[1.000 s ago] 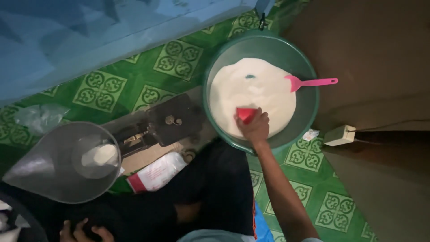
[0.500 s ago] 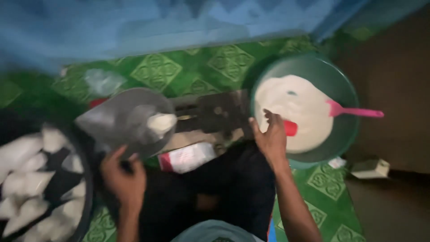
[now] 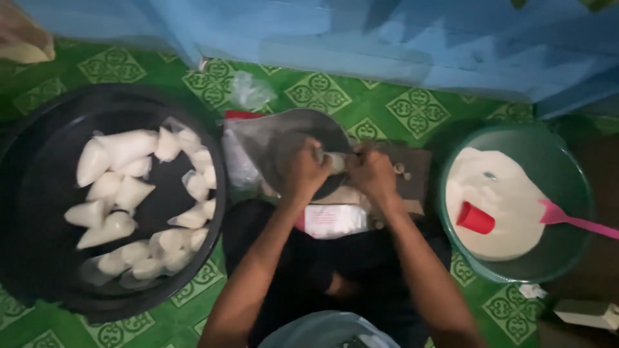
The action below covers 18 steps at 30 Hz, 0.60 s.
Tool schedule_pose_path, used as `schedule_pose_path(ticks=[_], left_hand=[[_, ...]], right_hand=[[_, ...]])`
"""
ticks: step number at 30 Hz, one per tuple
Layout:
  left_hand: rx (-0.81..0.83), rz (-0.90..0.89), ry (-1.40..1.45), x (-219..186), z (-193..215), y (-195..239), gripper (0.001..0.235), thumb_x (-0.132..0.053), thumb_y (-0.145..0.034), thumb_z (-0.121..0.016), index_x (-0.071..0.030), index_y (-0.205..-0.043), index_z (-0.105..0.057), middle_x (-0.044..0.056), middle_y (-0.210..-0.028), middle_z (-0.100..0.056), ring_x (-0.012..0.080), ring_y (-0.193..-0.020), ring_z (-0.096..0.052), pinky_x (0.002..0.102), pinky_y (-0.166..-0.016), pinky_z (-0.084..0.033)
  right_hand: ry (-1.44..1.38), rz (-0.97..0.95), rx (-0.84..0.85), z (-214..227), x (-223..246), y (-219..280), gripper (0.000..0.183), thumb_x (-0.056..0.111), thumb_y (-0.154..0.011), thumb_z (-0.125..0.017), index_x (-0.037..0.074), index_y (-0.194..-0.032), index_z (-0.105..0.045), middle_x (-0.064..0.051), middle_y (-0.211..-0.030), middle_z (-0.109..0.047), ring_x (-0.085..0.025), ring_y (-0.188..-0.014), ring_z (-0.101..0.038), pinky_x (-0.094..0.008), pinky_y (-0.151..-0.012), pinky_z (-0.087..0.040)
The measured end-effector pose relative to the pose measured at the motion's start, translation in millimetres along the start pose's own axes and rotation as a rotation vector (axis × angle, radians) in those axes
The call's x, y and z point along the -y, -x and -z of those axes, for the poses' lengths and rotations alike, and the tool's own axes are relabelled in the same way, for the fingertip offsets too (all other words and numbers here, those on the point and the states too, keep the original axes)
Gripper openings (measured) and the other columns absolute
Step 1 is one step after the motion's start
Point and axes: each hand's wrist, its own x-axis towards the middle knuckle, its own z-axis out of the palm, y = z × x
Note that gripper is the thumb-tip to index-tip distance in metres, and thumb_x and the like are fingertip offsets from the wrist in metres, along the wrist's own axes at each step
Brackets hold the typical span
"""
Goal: Packaging white powder into small plastic bags by scooping, weighing, and storing them.
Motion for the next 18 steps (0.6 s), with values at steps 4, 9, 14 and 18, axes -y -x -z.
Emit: schedule_pose_path(ticks=[4,9,14,18], left_hand=[[0.015,-0.017,0.131,25.9,-21.4,-23.4,0.033,-0.025,-0.077,-0.063,-0.015,-0.108,-0.06,0.013,-0.082,-0.07,0.0372,-0.09,-0.071,0.048,-0.077,-0.055],[0.034,-0.009,0.004,17.0,29.9,-19.8,0.029,-0.023,-0.08,-0.062,-0.013,-0.107,-0.063,0.012,-0.077,-0.071,0.0344,-0.091,-0.071,0.048,-0.08,-0.056],[-0.018,0.035,0.033,45.0,40.5,-31.8,0.02,-0.021,-0.078,-0.062,-0.012,-0.096,-0.064,0.009,-0.077,-0.07,0.0325,-0.09,-0.071,0.049,-0.077,-0.055],[-0.012,0.021,0.106,38.2,45.6,-28.8,0.019,-0.017,-0.077,-0.063,-0.01,-0.094,-0.064,0.012,-0.079,-0.069,0.0364,-0.087,-0.07,0.048,-0.073,-0.054]], right_hand=[[0.05,-0.015,-0.015,-20.7,-4.0,-20.9,0.036,0.039,-0.086,-0.055,0.01,-0.097,-0.073,-0.017,-0.082,-0.072,-0.041,-0.087,-0.069,-0.056,-0.073,-0.053],[-0.029,0.039,0.016,-18.6,31.9,-12.9,0.024,0.025,-0.084,-0.061,0.006,-0.097,-0.071,-0.019,-0.086,-0.071,-0.043,-0.09,-0.068,-0.054,-0.071,-0.053],[0.038,0.1,-0.02,-44.0,51.6,-21.4,0.03,0.03,-0.087,-0.057,0.005,-0.079,-0.071,-0.02,-0.071,-0.068,-0.042,-0.077,-0.069,-0.055,-0.062,-0.05],[0.137,0.082,-0.098,-52.1,46.4,-30.0,0.041,0.036,-0.087,-0.054,0.005,-0.064,-0.068,-0.02,-0.058,-0.063,-0.041,-0.066,-0.069,-0.052,-0.051,-0.048]])
